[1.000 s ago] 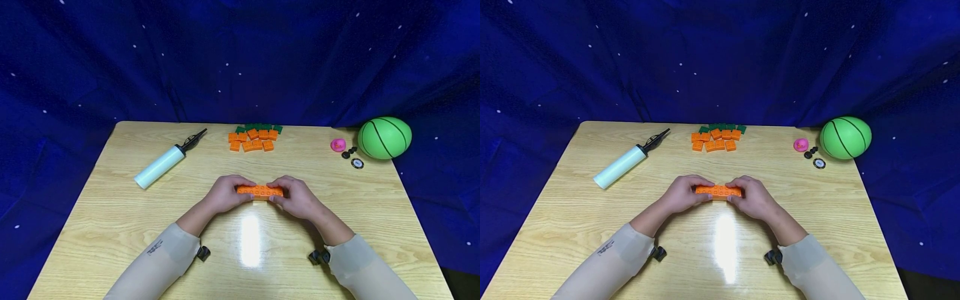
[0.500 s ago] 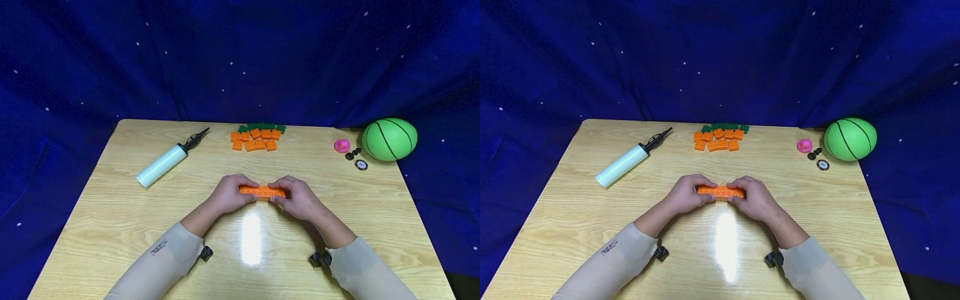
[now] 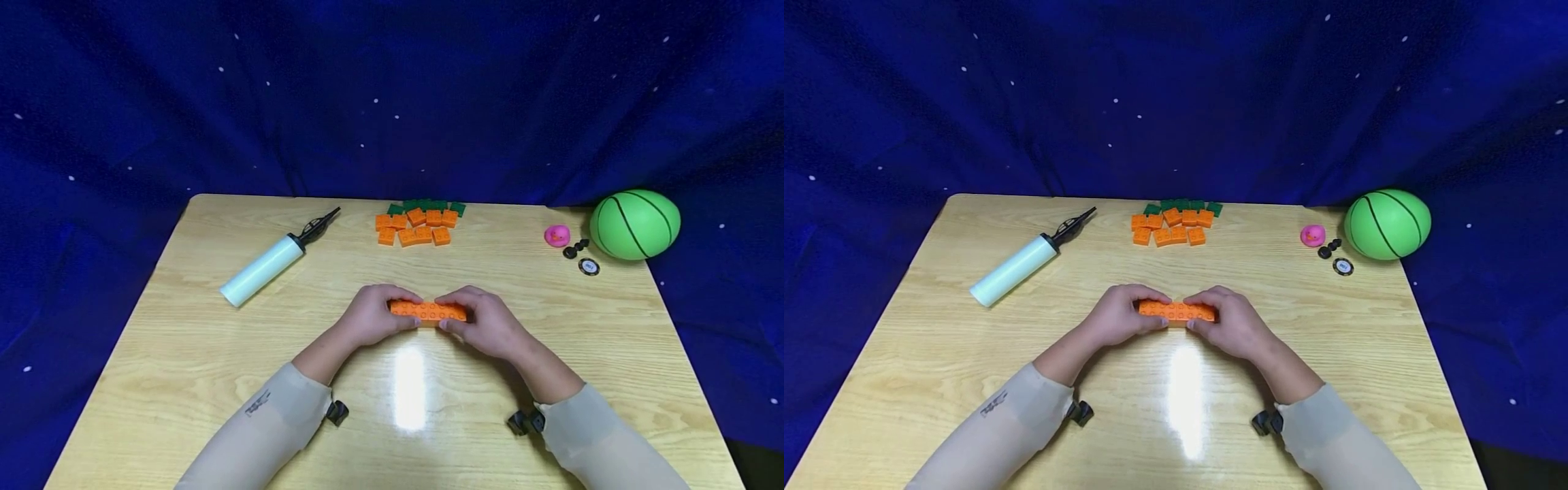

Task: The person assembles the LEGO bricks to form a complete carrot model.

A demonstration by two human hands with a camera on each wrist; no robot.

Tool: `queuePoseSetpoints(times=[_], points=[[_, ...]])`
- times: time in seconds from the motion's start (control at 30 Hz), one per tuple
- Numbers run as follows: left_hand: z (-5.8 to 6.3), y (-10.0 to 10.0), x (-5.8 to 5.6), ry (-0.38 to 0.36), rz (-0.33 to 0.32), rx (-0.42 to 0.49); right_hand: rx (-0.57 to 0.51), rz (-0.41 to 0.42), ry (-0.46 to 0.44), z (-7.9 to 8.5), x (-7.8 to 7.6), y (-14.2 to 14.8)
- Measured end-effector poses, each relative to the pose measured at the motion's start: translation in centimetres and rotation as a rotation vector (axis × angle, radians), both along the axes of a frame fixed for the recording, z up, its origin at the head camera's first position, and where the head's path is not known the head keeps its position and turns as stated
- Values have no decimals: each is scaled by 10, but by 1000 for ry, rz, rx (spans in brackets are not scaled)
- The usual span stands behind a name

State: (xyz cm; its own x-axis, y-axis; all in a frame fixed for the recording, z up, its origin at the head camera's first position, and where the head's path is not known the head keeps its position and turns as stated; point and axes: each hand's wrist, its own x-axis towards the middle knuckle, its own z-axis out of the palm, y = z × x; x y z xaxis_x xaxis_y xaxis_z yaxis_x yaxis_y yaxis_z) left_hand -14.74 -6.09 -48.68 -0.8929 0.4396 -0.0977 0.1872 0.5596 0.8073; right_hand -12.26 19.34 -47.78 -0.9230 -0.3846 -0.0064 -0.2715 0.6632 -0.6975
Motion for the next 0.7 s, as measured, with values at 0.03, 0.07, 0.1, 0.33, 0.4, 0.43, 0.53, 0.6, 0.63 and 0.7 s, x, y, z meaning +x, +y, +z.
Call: queuePoseSetpoints(times=[0.03,0.07,0.1,0.33,0.4,0.43,0.53,0.6,0.63,0.7], points=[[0,0,-1,-1,-2,2,3,7,0,1,-1,1],[0,-1,-1,-3,-4,5,2,20,1,1,-2,2],[0,-1,-1,-7,-6,9,-1,31,-5,2,-3,3],[-3,-1,-2,-14,-5,14,-21,66,-21,1,-14,9],[-3,0,-2,-12,-3,16,-26,48,-24,1,-18,9],[-3,0,-2,-12,-2,16,-26,39,-22,0,-20,9],[-3,0,-2,-19,1,13,-26,14,-16,-1,-26,7],[-2,0,-2,-24,0,13,-21,-3,-6,-3,-31,6],[-3,-1,-2,-25,0,13,-20,-12,0,-3,-33,6],[-4,-1,-2,-26,-4,20,-19,-28,11,-5,-38,6]])
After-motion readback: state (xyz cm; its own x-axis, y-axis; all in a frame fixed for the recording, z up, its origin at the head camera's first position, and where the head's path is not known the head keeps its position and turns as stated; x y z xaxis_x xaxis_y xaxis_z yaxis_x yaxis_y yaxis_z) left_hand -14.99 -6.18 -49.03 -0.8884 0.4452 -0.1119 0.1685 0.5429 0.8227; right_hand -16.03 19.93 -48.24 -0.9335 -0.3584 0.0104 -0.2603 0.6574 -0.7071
